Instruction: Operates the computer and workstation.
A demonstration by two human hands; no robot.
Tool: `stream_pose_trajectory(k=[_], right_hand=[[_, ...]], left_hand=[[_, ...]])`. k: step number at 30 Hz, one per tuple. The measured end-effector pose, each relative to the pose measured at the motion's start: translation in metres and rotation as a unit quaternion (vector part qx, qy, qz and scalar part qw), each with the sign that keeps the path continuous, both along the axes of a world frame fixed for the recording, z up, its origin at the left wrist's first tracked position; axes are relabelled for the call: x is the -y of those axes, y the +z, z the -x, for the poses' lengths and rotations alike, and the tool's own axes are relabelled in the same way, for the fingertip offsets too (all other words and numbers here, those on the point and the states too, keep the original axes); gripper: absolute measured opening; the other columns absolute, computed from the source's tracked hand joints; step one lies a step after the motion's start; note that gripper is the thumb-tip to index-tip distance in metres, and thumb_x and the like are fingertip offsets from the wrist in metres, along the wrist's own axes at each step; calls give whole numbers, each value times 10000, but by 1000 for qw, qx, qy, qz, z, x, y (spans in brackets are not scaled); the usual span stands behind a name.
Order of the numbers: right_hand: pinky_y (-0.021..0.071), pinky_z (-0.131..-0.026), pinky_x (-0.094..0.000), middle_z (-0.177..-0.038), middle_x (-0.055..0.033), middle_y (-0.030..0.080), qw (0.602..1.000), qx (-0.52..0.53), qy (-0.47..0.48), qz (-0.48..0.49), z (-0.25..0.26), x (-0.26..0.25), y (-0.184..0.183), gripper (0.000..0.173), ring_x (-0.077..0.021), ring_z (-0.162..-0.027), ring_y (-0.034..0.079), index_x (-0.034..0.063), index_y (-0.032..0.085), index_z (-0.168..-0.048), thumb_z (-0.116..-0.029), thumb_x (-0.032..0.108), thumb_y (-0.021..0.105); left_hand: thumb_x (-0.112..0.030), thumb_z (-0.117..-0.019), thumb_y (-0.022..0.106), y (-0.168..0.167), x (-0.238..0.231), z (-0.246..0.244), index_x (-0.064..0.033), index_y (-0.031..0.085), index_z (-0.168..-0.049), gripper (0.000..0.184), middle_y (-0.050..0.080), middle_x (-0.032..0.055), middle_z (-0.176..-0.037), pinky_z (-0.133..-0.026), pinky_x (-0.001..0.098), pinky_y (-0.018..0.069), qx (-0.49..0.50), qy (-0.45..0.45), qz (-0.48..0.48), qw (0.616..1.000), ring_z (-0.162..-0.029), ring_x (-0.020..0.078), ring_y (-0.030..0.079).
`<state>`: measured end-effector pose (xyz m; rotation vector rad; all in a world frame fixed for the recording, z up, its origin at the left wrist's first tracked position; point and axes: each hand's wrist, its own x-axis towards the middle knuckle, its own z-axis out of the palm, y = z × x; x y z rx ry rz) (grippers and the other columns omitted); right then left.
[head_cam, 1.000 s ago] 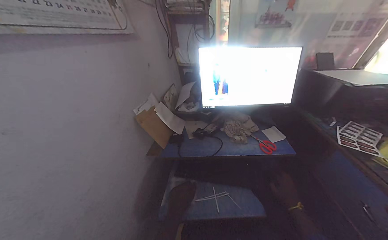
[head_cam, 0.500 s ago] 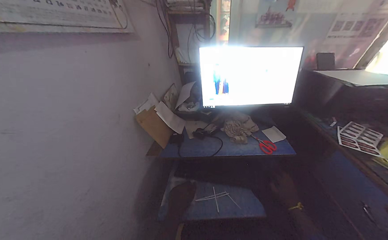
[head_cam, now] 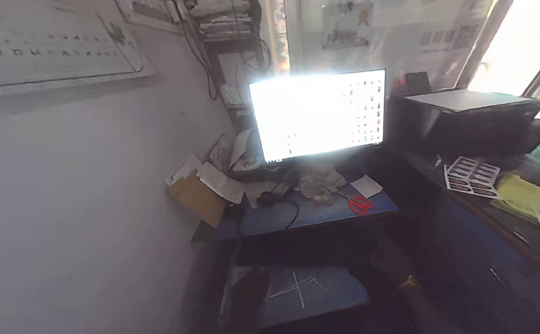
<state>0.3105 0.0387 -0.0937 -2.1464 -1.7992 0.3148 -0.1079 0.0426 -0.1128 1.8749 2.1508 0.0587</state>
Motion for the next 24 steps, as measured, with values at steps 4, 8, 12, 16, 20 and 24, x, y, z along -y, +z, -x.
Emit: stream_pose_trajectory(k=[4, 8, 12, 16, 20, 24], right_hand=[[445, -1116, -557, -1448, -204, 576, 999, 18, -26, -18, -2, -1, -3, 537, -381, -1356, 540, 66, 574, -1437, -982, 350, 587], [424, -1142, -537, -1468, -199, 558, 999, 17, -40, -3, -5, -4, -6, 586, -370, -1383, 513, 50, 557, -1444, -949, 356, 623], [405, -1160, -539, -1455, -225, 564, 1000, -2, -20, 14, -6, 1, -5, 600, -381, -1391, 505, 16, 592, -1402, -940, 391, 669], [409, -1154, -548, -1445, -209, 576, 1000, -5, 14, 1, -7, 4, -5, 578, -381, -1379, 515, 66, 583, -1432, -947, 373, 655], [427, -1138, -544, -1436, -210, 584, 999, -8, 35, -23, -7, 3, -10, 599, -382, -1358, 536, 84, 540, -1475, -948, 347, 647], [391, -1171, -544, -1475, -228, 545, 999, -45, 13, 0, -2, 2, 1, 570, -396, -1394, 499, 64, 523, -1486, -995, 337, 616]], left_hand=[[-546, -1054, 415, 4, 7, -2, -131, 718, -1239, 545, 737, 152, -1168, -966, 589, 535, 23, -6, -27, 999, -1117, 354, 694], [-552, -1047, 415, 7, -1, -5, -138, 716, -1221, 541, 742, 151, -1140, -922, 607, 545, 2, 11, 13, 1000, -1094, 355, 701], [-553, -1056, 378, -1, -1, -4, -115, 712, -1221, 575, 741, 172, -1141, -905, 615, 551, -43, -11, -5, 999, -1079, 376, 708], [-523, -1067, 383, 9, 3, -7, -92, 694, -1270, 568, 729, 190, -1182, -935, 617, 537, -38, -18, 2, 999, -1117, 389, 695], [-534, -1062, 346, -4, 0, -5, -111, 699, -1258, 585, 737, 177, -1163, -923, 614, 541, -49, 1, -5, 999, -1100, 376, 703], [-510, -1055, 390, -7, 1, -4, -122, 718, -1244, 542, 738, 155, -1196, -956, 583, 547, -77, -24, -35, 996, -1123, 350, 704]])
